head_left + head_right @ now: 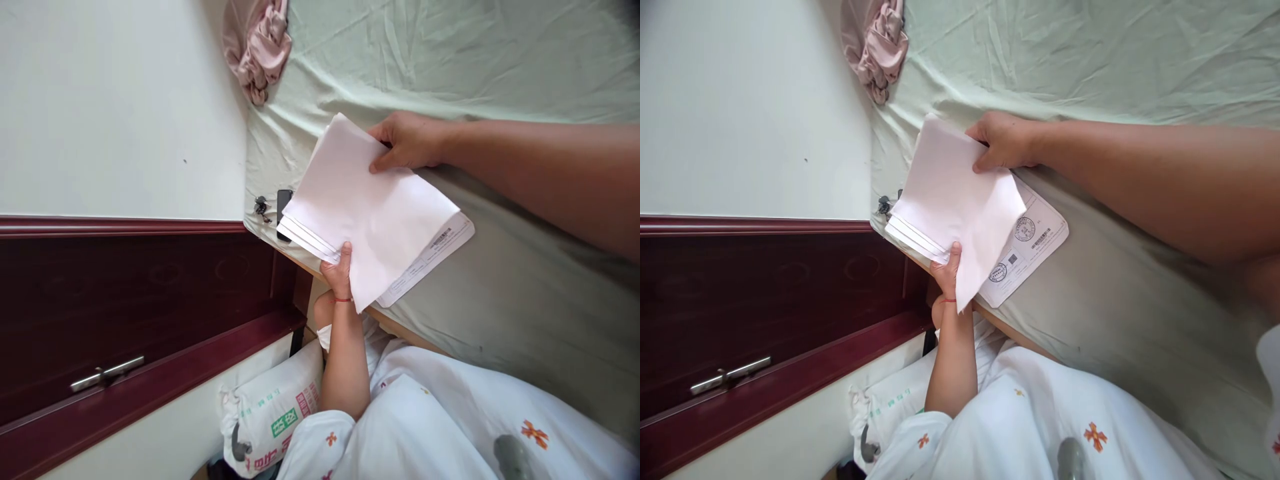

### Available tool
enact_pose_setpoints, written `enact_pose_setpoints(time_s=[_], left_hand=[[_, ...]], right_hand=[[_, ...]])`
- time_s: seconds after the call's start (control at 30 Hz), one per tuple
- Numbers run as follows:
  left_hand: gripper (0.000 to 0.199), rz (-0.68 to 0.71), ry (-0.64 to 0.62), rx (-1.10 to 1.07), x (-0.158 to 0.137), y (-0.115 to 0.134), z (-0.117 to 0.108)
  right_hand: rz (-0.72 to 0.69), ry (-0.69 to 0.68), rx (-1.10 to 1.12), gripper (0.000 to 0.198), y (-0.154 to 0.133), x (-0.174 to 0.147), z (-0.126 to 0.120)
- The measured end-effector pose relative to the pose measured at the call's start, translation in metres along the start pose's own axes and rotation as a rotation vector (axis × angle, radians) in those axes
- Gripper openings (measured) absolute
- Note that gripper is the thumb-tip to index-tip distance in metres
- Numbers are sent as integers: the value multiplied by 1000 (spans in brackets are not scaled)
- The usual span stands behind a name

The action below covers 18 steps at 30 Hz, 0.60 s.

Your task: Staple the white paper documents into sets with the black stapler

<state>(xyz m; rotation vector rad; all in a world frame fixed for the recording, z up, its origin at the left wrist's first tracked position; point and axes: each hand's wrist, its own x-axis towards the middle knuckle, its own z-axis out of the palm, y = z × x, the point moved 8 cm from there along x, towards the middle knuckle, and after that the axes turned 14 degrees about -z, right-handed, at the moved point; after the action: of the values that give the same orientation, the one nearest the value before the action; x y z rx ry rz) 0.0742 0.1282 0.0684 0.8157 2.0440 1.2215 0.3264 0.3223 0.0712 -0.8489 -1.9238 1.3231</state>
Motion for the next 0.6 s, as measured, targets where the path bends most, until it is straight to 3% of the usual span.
enact_pose_setpoints(time_s=[0.3,0.47,0.6], left_hand=[[48,27,84,-27,-4,6,3],[54,54,64,-44,-6,11,1],[54,46,49,-69,-7,9,0]], right_hand=[[-97,-4,72,48,-8,0,1],[-84,22,103,34,-9,-2,0],[-58,8,177,36,-9,-4,0]])
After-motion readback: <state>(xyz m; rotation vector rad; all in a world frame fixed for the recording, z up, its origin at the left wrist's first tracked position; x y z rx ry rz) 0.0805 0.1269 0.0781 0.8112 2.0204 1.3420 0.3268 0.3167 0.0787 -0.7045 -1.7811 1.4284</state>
